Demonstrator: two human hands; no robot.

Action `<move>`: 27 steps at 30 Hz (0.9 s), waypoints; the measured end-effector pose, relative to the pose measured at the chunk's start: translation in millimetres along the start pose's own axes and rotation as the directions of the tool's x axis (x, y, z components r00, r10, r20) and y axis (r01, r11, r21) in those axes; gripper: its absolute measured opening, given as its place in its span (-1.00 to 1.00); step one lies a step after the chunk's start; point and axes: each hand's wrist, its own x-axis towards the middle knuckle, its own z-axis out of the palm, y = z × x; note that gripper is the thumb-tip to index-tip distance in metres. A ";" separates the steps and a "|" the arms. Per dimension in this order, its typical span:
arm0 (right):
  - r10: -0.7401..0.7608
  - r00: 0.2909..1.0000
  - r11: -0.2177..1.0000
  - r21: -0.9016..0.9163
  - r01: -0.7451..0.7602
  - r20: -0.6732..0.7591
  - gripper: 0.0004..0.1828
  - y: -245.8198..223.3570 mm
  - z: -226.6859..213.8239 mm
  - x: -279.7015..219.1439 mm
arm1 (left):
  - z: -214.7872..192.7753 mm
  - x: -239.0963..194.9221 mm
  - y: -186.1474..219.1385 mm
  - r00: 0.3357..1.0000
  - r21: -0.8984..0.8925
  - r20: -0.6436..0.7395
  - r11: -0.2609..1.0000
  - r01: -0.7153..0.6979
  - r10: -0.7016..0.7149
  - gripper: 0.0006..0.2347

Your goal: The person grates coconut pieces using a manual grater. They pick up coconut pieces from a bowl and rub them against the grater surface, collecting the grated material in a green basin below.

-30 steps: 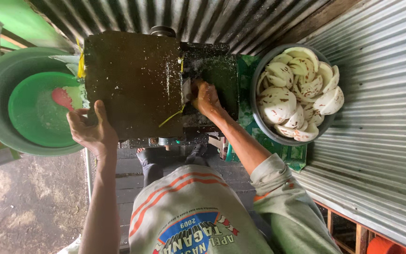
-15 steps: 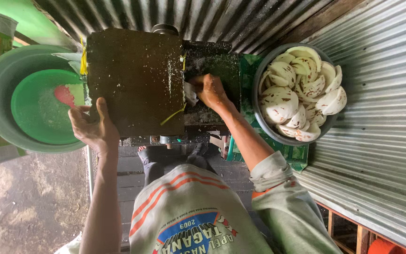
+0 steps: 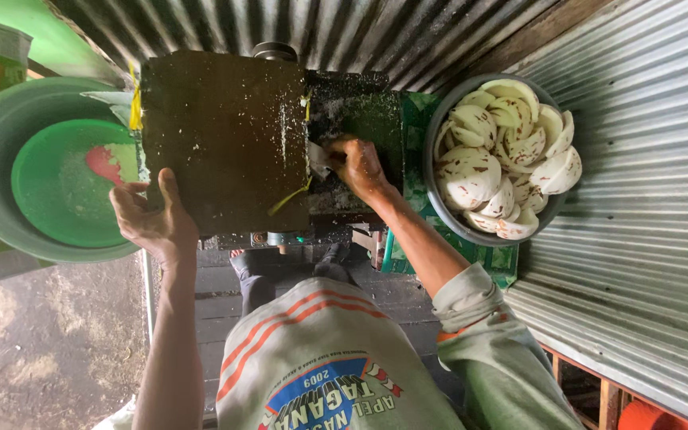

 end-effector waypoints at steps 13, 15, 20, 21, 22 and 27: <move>0.114 0.991 0.936 -0.325 -0.132 -0.073 -0.38 71.9 15.2 3.8 | -2.6 0.0 3.1 1.000 -0.002 0.028 1.000 -0.007 0.007 -0.55; 0.318 0.946 0.856 -0.411 -0.314 -0.061 -0.21 81.8 19.1 7.2 | -2.0 1.0 0.9 0.999 -0.013 0.032 1.000 -0.026 0.026 -0.55; 0.144 0.981 0.932 -0.316 -0.180 -0.132 -0.35 86.5 26.5 9.0 | -1.8 -1.2 -4.2 0.999 0.048 0.027 0.998 -0.028 0.027 -0.56; 0.170 0.976 0.907 -0.366 -0.210 -0.139 -0.33 86.2 26.9 9.0 | -1.4 -1.6 -4.4 0.999 0.041 0.029 0.999 -0.016 0.015 -0.56; 0.154 0.978 0.910 -0.365 -0.197 -0.143 -0.33 86.1 27.9 9.7 | -1.2 -1.3 -4.5 0.999 0.045 0.022 0.999 -0.027 0.026 -0.56; 0.247 0.962 0.915 -0.296 -0.272 -0.120 -0.36 95.9 31.2 7.7 | -0.4 0.2 -1.4 1.000 -0.014 0.019 1.000 -0.015 0.015 -0.54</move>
